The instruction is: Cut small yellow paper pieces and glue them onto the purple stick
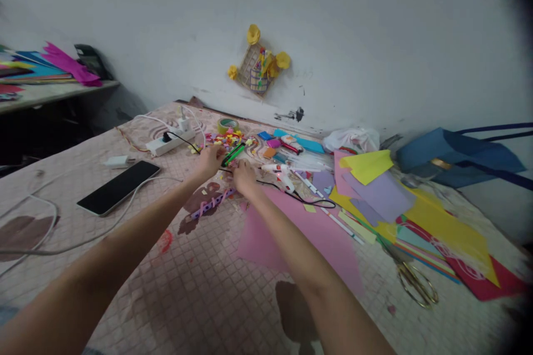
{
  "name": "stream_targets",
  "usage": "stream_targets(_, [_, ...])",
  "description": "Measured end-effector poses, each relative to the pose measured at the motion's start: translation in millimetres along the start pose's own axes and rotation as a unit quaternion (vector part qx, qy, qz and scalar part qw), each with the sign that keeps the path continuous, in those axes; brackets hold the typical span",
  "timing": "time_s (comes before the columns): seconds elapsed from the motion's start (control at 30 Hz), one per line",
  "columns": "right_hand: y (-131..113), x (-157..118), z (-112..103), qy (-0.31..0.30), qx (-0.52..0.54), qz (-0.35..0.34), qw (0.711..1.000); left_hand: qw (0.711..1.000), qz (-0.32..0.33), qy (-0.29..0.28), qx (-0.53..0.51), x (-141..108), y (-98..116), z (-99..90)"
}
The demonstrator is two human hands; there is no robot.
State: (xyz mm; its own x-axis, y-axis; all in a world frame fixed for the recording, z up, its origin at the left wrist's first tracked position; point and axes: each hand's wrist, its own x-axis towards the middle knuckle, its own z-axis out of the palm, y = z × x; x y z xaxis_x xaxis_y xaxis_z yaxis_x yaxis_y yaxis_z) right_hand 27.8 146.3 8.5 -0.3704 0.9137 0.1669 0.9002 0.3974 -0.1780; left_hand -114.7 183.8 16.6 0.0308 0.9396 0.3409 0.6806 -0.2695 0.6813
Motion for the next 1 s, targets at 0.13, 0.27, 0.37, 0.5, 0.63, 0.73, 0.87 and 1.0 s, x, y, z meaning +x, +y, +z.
stream_targets(0.13, [1,-2,-4,0.013,0.0,-0.011,1.0,0.994,-0.059,0.018,-0.088,-5,9,-13.2])
stream_targets(0.27, [3,-4,-8,0.044,0.008,-0.017,0.999,0.97,-0.115,-0.044,-0.208,-20,17,-16.8])
stream_targets(0.37, [5,-4,-11,0.066,0.019,-0.013,0.998,0.94,-0.153,-0.09,-0.291,-29,21,-16.3])
stream_targets(0.5, [6,-2,-15,0.084,0.034,-0.003,0.996,0.9,-0.199,-0.125,-0.368,-33,24,-15.4])
stream_targets(0.63, [6,1,-17,0.09,0.056,0.006,0.994,0.866,-0.234,-0.132,-0.422,-34,22,-16.6])
stream_targets(0.73, [7,1,-17,0.085,0.08,0.002,0.993,0.841,-0.259,-0.143,-0.452,-37,22,-18.7])
stream_targets(0.87, [11,0,-19,0.1,0.114,-0.001,0.988,0.814,-0.277,-0.142,-0.49,-41,25,-19.7])
stream_targets(1.0, [13,-1,-23,0.122,0.162,-0.004,0.979,0.791,-0.284,-0.14,-0.524,-44,28,-19.8])
